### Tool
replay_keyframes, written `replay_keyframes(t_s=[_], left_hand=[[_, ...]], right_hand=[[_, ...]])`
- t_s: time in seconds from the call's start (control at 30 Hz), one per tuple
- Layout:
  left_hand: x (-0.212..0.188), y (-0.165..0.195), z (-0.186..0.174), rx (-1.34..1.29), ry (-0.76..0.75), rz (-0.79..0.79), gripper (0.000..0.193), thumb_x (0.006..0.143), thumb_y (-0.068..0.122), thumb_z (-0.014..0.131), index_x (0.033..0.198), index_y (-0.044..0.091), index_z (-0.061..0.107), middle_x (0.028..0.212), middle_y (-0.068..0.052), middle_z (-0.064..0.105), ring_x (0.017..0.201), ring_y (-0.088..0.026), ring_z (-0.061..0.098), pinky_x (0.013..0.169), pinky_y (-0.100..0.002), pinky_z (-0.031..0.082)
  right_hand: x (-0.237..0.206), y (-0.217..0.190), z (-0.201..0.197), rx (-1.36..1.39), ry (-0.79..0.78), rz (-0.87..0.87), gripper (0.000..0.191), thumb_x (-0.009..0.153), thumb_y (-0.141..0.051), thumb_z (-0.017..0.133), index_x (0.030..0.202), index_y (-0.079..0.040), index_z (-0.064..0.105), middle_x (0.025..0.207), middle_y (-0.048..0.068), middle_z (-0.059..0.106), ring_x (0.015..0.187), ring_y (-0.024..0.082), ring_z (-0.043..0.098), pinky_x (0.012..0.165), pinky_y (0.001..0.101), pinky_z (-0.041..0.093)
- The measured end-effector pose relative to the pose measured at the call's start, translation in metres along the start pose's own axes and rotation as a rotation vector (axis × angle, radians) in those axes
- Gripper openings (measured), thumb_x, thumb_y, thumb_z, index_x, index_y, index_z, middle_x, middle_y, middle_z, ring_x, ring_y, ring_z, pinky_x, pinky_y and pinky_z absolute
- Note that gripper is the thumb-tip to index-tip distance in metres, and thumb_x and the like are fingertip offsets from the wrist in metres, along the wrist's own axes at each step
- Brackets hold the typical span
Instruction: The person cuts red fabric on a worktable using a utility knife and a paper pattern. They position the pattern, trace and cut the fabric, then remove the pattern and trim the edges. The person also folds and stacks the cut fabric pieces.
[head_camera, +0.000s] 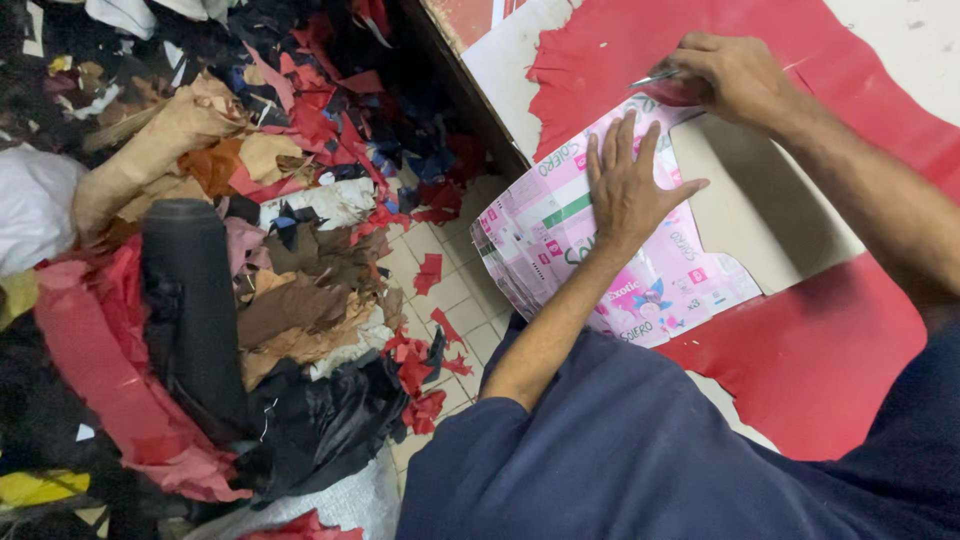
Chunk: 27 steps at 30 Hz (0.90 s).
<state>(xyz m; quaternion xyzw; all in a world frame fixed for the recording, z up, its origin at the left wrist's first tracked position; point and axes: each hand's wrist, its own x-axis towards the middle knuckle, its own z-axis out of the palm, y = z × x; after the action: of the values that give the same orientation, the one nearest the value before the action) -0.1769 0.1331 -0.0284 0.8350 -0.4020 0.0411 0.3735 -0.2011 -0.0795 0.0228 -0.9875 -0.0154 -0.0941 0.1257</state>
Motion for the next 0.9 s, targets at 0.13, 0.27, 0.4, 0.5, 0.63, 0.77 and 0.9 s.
replay_keyframes(t_s=[0.13, 0.27, 0.4, 0.5, 0.63, 0.77, 0.9], left_hand=[[0.000, -0.002, 0.002, 0.019, -0.014, 0.002, 0.099, 0.065, 0.071, 0.078, 0.137, 0.004, 0.061, 0.151, -0.021, 0.050, 0.147, -0.036, 0.043, 0.129, -0.059, 0.026], [0.000, -0.003, 0.002, 0.009, -0.008, -0.009, 0.098, 0.065, 0.070, 0.078, 0.137, 0.006, 0.061, 0.152, -0.019, 0.050, 0.148, -0.035, 0.044, 0.131, -0.059, 0.025], [-0.001, -0.003, 0.003, 0.005, -0.016, -0.019, 0.097, 0.065, 0.070, 0.078, 0.138, 0.008, 0.061, 0.152, -0.019, 0.050, 0.148, -0.035, 0.044, 0.130, -0.059, 0.025], [-0.001, -0.003, 0.004, 0.002, -0.017, -0.013, 0.098, 0.065, 0.070, 0.078, 0.138, 0.007, 0.060, 0.153, -0.019, 0.049, 0.148, -0.035, 0.043, 0.130, -0.059, 0.025], [-0.001, -0.003, 0.004, 0.012, -0.021, -0.021, 0.098, 0.065, 0.071, 0.078, 0.139, 0.008, 0.061, 0.154, -0.019, 0.049, 0.148, -0.035, 0.043, 0.131, -0.058, 0.025], [-0.001, -0.003, 0.003, 0.000, -0.012, -0.026, 0.098, 0.065, 0.070, 0.078, 0.138, 0.008, 0.061, 0.155, -0.018, 0.049, 0.150, -0.034, 0.042, 0.132, -0.057, 0.025], [-0.001, -0.003, 0.003, 0.011, -0.017, -0.032, 0.097, 0.064, 0.070, 0.078, 0.137, 0.009, 0.062, 0.154, -0.017, 0.049, 0.148, -0.032, 0.043, 0.131, -0.057, 0.025]], right_hand=[[0.028, 0.012, 0.024, 0.070, -0.121, -0.067, 0.025, 0.096, -0.013, 0.073, 0.120, -0.012, 0.069, 0.107, 0.006, 0.066, 0.085, 0.033, 0.066, 0.068, 0.0443, 0.053], [0.044, 0.019, 0.033, -0.031, -0.192, -0.173, 0.026, 0.091, -0.011, 0.073, 0.117, -0.015, 0.070, 0.108, 0.004, 0.067, 0.087, 0.032, 0.067, 0.067, 0.0438, 0.053], [0.045, 0.022, 0.035, -0.065, -0.234, -0.218, 0.035, 0.086, -0.009, 0.074, 0.120, -0.018, 0.069, 0.107, 0.003, 0.065, 0.094, 0.030, 0.069, 0.075, 0.0430, 0.056], [0.042, 0.020, 0.036, -0.146, -0.244, -0.230, 0.050, 0.077, -0.011, 0.076, 0.127, -0.018, 0.068, 0.112, 0.006, 0.065, 0.098, 0.033, 0.069, 0.080, 0.0438, 0.056], [0.040, 0.018, 0.034, -0.146, -0.253, -0.229, 0.052, 0.077, -0.015, 0.076, 0.127, -0.019, 0.066, 0.111, 0.008, 0.064, 0.097, 0.033, 0.068, 0.083, 0.0448, 0.056], [0.034, 0.027, 0.028, -0.217, -0.237, -0.233, 0.044, 0.085, -0.018, 0.075, 0.128, -0.020, 0.067, 0.107, 0.008, 0.063, 0.092, 0.030, 0.067, 0.076, 0.0432, 0.056], [0.020, 0.045, 0.013, -0.315, -0.211, -0.205, 0.046, 0.086, -0.016, 0.073, 0.131, -0.023, 0.069, 0.104, 0.005, 0.063, 0.087, 0.026, 0.067, 0.069, 0.0377, 0.055]])
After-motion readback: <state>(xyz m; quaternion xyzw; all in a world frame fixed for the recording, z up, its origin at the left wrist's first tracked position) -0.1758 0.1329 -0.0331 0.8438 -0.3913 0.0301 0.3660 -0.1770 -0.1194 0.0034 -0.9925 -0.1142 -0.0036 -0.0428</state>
